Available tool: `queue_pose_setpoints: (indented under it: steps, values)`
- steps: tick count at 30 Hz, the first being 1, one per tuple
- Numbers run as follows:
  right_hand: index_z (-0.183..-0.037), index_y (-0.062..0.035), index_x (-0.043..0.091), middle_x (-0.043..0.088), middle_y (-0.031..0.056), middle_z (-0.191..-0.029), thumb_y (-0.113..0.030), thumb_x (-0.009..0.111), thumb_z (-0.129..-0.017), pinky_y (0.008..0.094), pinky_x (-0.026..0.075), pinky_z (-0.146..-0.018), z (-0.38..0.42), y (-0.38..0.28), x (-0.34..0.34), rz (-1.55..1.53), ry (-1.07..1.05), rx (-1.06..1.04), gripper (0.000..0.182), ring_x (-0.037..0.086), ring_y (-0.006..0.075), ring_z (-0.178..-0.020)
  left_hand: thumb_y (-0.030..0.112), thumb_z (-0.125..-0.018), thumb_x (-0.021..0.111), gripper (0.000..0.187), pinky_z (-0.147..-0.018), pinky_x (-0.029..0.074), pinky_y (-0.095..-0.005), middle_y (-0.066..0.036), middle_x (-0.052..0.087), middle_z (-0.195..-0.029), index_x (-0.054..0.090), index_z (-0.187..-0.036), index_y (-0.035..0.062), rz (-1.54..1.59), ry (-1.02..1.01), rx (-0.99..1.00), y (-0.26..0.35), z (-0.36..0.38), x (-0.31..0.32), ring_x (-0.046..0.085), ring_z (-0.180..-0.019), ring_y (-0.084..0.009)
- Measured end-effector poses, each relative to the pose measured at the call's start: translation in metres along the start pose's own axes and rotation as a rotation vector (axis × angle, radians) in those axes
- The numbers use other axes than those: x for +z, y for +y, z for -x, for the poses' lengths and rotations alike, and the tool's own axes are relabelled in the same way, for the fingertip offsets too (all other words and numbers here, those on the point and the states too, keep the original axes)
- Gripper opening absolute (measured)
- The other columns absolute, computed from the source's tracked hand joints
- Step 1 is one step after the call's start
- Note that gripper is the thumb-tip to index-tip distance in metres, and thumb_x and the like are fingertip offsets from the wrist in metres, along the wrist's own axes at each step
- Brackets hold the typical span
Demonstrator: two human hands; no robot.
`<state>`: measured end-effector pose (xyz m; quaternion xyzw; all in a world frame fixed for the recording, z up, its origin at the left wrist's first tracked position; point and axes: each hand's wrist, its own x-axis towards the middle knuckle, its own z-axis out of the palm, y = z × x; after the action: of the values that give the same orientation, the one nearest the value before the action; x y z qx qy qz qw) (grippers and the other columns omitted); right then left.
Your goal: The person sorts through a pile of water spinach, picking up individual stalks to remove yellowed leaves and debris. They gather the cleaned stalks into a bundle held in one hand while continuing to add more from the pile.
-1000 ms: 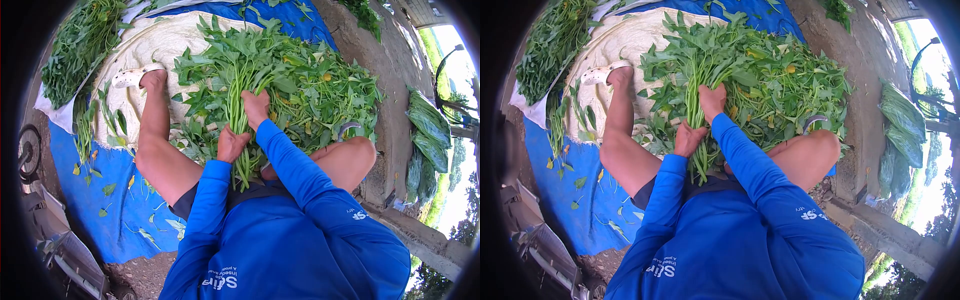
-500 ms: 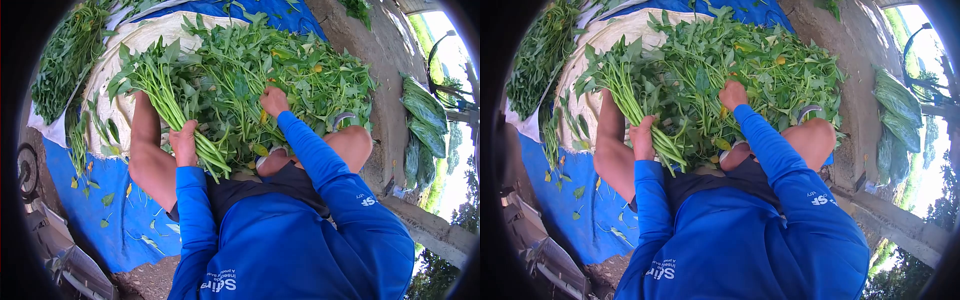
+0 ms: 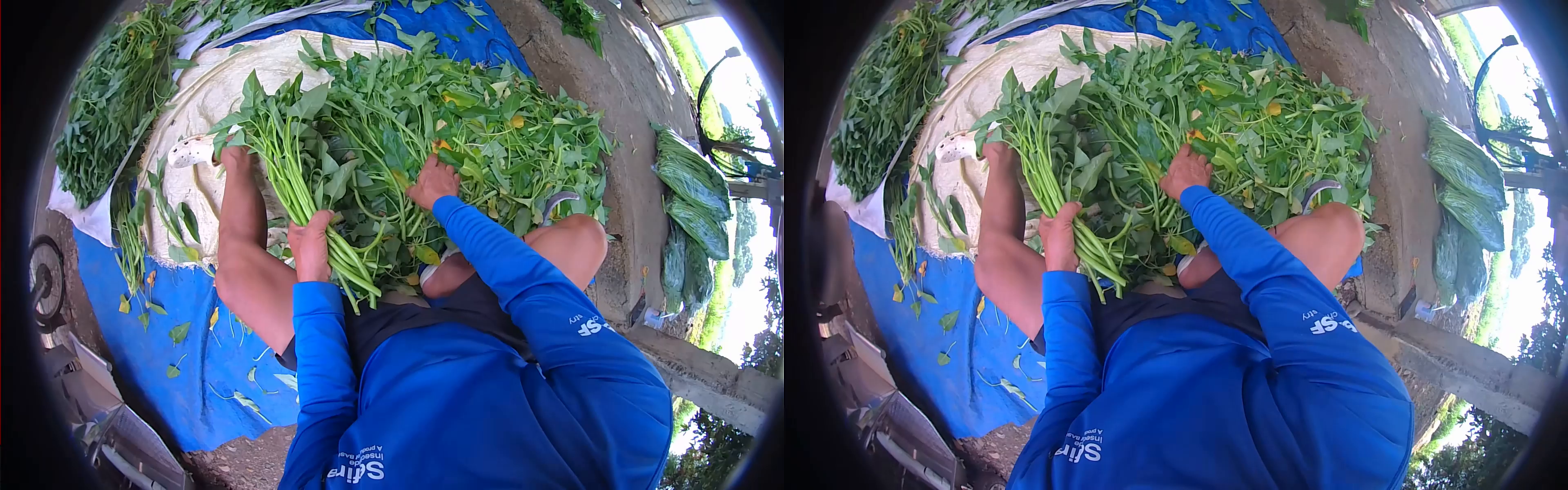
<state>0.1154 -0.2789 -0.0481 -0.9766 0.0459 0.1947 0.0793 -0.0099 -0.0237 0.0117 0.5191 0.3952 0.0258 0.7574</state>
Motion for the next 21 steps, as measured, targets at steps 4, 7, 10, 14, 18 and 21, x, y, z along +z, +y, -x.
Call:
queue_pose_setpoints:
  steps: [4, 7, 10, 14, 18, 21]
  values:
    - [-0.110, 0.0099, 0.072, 0.074, 0.0290, -0.118, -0.033, 0.083, -0.075, 0.0439, 0.060, -0.094, -0.047, 0.020, -0.046, -0.293, -0.254, -0.013, 0.056, 0.073, 0.0426, -0.105, 0.004, -0.084, 0.076, 0.021, -0.062, 0.049, -0.0310, -0.004, 0.066, -0.086, 0.064, -0.101, 0.0017, 0.005, -0.003, 0.005, 0.002, 0.004, -0.002, 0.059, -0.068, -0.0140]
    - [-0.118, 0.0091, 0.068, 0.075, 0.0163, -0.098, -0.029, 0.084, -0.075, 0.0451, 0.063, -0.088, -0.047, 0.038, -0.102, -0.618, -0.091, -0.070, 0.060, 0.076, 0.0356, -0.091, 0.004, -0.084, 0.075, 0.019, -0.063, 0.048, -0.0305, -0.003, 0.065, -0.085, 0.064, -0.099, 0.0021, 0.016, 0.002, 0.007, 0.007, 0.009, 0.000, 0.059, -0.068, -0.0138]
    - [-0.115, 0.0058, 0.069, 0.074, 0.0129, -0.100, -0.020, 0.084, -0.078, 0.0443, 0.065, -0.084, -0.041, 0.071, -0.158, -1.218, -0.522, 0.037, 0.047, 0.077, 0.0266, -0.087, 0.004, -0.084, 0.075, 0.020, -0.062, 0.047, -0.0305, -0.003, 0.064, -0.085, 0.063, -0.100, 0.0026, 0.012, -0.047, 0.026, 0.004, 0.003, 0.003, 0.058, -0.068, -0.0136]
    - [-0.119, 0.0026, 0.072, 0.077, 0.0158, -0.112, -0.023, 0.081, -0.086, 0.0452, 0.064, -0.090, -0.053, 0.126, -0.134, -1.120, -0.293, 0.222, 0.043, 0.078, 0.0300, -0.097, 0.005, -0.084, 0.076, 0.027, -0.062, 0.048, -0.0318, -0.003, 0.064, -0.087, 0.061, -0.107, 0.0037, 0.008, -0.086, 0.048, -0.007, -0.002, 0.004, 0.059, -0.069, -0.0148]
    - [-0.142, -0.0025, 0.068, 0.066, 0.0285, -0.143, -0.038, 0.084, -0.084, 0.0434, 0.050, -0.116, -0.038, 0.164, -0.113, -0.279, 0.055, 0.186, 0.070, 0.064, 0.0430, -0.133, 0.006, -0.085, 0.076, 0.025, -0.062, 0.049, -0.0328, -0.003, 0.064, -0.087, 0.062, -0.106, 0.0037, 0.006, -0.104, 0.010, -0.017, -0.002, 0.004, 0.059, -0.069, -0.0155]
    - [-0.142, -0.0051, 0.068, 0.066, 0.0268, -0.144, -0.040, 0.084, -0.084, 0.0443, 0.050, -0.116, -0.024, 0.159, -0.116, -0.318, 0.241, 0.143, 0.070, 0.065, 0.0418, -0.132, 0.007, -0.086, 0.075, 0.021, -0.061, 0.049, -0.0328, -0.003, 0.064, -0.084, 0.064, -0.103, 0.0039, 0.011, -0.113, 0.000, -0.014, 0.000, 0.006, 0.059, -0.067, -0.0153]
